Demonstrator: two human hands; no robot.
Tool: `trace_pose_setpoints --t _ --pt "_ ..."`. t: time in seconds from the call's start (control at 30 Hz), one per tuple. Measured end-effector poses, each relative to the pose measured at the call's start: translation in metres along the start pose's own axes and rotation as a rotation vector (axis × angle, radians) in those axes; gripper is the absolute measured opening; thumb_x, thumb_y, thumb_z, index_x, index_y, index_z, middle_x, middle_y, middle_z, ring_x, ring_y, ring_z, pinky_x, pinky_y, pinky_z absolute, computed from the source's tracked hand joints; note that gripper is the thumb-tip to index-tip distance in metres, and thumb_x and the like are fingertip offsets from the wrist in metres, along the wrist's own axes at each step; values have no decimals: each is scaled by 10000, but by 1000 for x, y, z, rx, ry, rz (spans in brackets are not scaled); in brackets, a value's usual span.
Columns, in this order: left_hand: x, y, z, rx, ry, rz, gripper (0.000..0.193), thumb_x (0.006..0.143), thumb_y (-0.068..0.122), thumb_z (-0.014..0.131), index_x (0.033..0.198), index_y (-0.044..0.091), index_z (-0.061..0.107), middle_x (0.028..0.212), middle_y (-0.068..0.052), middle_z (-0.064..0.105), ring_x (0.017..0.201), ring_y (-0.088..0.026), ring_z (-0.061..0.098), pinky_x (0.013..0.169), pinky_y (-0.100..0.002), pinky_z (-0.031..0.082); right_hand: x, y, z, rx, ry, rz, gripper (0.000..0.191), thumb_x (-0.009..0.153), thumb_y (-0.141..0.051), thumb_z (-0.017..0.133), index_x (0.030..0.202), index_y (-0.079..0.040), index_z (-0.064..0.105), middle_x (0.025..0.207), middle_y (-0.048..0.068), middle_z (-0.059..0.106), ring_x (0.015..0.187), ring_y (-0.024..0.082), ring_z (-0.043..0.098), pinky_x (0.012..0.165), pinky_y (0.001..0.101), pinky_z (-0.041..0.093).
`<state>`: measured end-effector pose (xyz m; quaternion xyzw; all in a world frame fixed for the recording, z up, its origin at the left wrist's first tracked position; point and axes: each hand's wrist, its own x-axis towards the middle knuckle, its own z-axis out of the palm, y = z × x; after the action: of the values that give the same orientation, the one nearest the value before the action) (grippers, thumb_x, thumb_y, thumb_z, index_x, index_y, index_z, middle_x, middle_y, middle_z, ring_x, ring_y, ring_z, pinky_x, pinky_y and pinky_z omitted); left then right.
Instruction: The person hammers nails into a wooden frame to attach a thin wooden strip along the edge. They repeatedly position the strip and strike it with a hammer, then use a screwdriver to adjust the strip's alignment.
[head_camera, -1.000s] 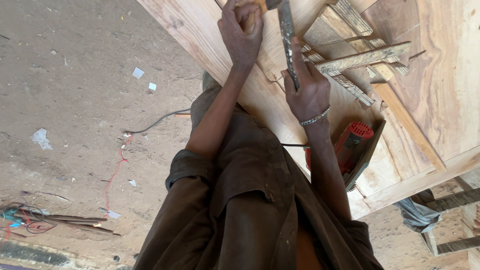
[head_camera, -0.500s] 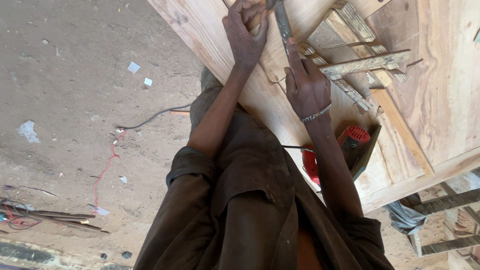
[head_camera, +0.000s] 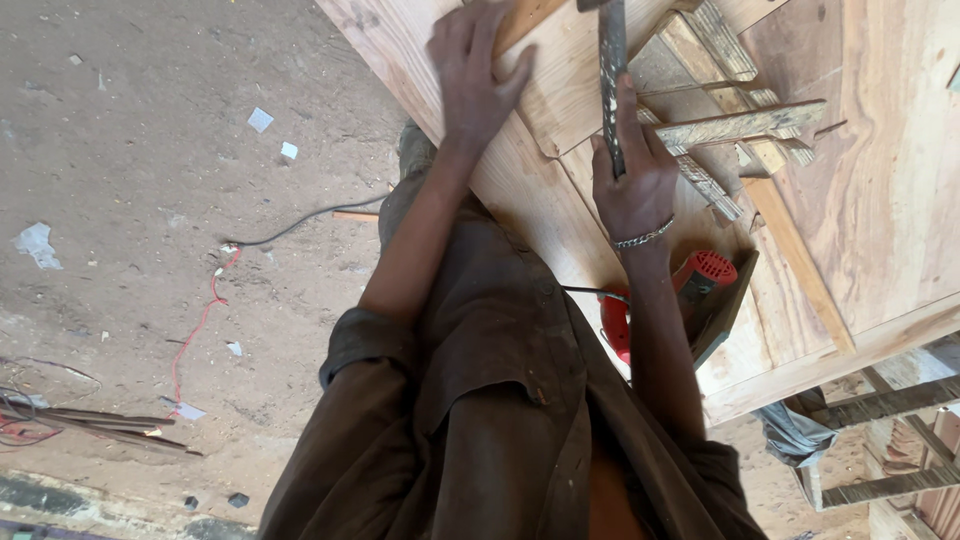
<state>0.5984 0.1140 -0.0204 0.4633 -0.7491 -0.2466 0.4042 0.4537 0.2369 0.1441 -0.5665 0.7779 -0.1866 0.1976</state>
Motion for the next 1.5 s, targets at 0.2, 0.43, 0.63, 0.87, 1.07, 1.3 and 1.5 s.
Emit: trace_pose_setpoints --t 0.2,0.43,0.63,0.87,1.07,1.3,1.5 --pt "-11 -6 -22 16 17 -71 428 810 211 938 1153 145 690 1193 -17 576 1134 -236 543 978 -422 433 -26 4 18 91 100 44 745 913 31 747 1578 -41 418 1182 256 720 822 265 719 743 364 580" --pt "-15 -11 -20 -61 70 -34 409 796 147 945 1087 108 660 1193 -32 566 1132 -244 533 982 -401 464 -45 10 41 261 61 188 769 899 25 738 1596 -25 418 1121 226 744 666 150 625 635 328 546" --pt "-19 -5 -20 -64 86 -81 356 796 107 931 1030 92 664 1198 -58 579 1133 -266 546 973 -392 483 -53 11 46 412 6 304 752 959 36 685 1634 -56 367 807 91 655 604 103 612 577 293 539" --pt "-21 -1 -19 -104 133 -156 326 800 105 921 1016 54 682 1155 -73 582 1089 -267 571 937 -384 503 -62 24 54 790 -66 423 759 1026 68 573 1689 -80 233 869 22 644 612 82 600 537 250 539" --pt "-19 -1 -20 -104 126 -162 322 803 106 919 1024 50 692 1136 -68 596 1076 -265 586 938 -381 510 -68 29 61 987 -28 450 769 1046 38 621 1689 -74 215 913 75 692 641 114 626 568 274 548" --pt "-18 2 -19 -98 145 -152 363 791 107 914 1076 36 701 1141 -74 589 1071 -262 577 939 -386 507 -90 27 46 1552 -110 775 664 1050 -109 602 1633 -103 283 1093 142 639 847 173 661 741 322 583" --pt "-16 0 -20 -102 154 -87 328 825 117 917 1051 51 688 1174 -31 605 1086 -245 582 935 -378 505 -110 17 38 1544 -216 861 426 1072 -177 525 1466 -103 381 958 116 600 672 159 589 585 312 516"
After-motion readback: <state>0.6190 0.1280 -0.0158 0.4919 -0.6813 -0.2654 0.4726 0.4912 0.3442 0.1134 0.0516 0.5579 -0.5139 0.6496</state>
